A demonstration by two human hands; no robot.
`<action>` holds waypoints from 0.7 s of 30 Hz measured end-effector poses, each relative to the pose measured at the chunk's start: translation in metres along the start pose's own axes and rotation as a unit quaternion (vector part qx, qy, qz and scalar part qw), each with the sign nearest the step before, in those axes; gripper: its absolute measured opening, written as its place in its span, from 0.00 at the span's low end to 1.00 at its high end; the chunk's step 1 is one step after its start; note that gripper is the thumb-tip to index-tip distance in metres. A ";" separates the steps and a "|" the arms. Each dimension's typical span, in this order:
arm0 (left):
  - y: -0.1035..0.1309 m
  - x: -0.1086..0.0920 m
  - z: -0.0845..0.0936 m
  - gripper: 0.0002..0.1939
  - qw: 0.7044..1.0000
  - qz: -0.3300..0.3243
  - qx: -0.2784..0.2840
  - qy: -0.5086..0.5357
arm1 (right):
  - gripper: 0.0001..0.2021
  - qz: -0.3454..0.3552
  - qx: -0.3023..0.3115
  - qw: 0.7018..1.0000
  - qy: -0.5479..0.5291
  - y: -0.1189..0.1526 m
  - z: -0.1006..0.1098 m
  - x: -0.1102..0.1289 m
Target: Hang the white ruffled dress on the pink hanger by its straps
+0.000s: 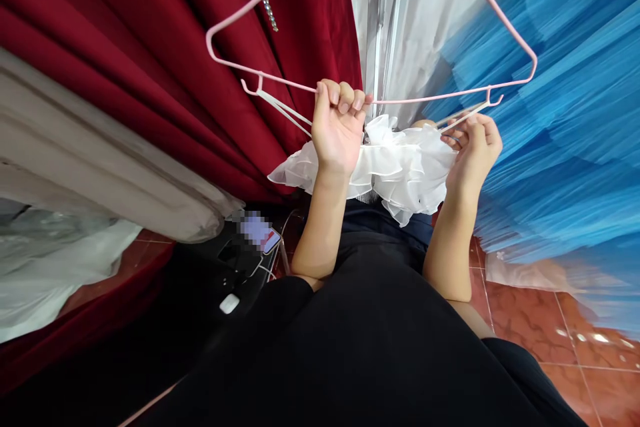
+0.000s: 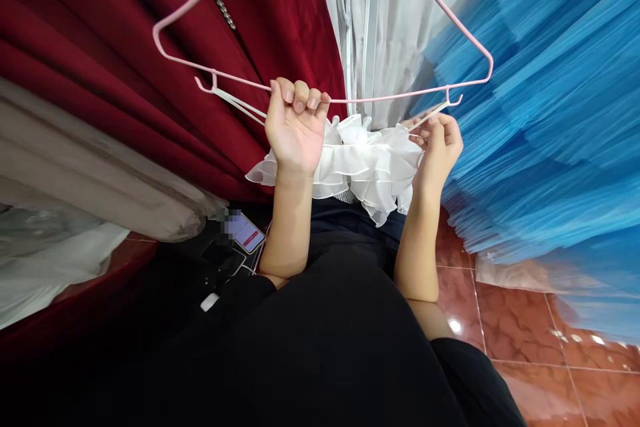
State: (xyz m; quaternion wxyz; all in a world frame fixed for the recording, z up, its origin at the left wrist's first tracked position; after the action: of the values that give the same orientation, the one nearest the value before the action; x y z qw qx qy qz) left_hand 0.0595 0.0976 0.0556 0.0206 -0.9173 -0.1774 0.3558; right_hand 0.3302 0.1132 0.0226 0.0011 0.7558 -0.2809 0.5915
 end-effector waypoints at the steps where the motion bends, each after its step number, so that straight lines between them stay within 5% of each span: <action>1: 0.000 -0.001 0.000 0.18 1.000 -0.003 0.005 0.000 | 0.04 0.008 0.009 1.000 0.001 0.002 -0.005 0.001; 6: -0.005 -0.003 0.003 0.18 1.000 -0.015 0.023 -0.005 | 0.09 0.018 -0.006 0.999 -0.048 0.005 -0.005 0.016; 11: -0.016 -0.003 0.009 0.20 1.000 0.006 0.030 -0.007 | 0.10 0.068 -0.076 0.991 -0.084 0.013 0.018 0.059; 14: -0.019 -0.009 0.011 0.22 1.000 -0.001 0.031 0.001 | 0.10 0.073 -0.042 0.995 -0.062 0.018 0.020 0.079; 21: -0.016 -0.010 0.005 0.23 0.999 -0.012 0.042 0.009 | 0.17 -0.004 0.012 0.982 -0.188 0.013 0.013 0.066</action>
State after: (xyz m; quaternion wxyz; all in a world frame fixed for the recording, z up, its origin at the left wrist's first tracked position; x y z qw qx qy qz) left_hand 0.0439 0.1089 0.0609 0.0647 -0.9166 -0.1732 0.3544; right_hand 0.3453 0.0704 0.0732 -0.0587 0.8545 -0.2663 0.4421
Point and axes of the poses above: each hand's wrist, its own y-axis away from the middle knuckle, its own z-axis out of the back of the hand, x = y × z, the point moved 10 cm from there along -y, towards the middle knuckle, and after that the axes turned 4 degrees about z, right-handed, at the moved point
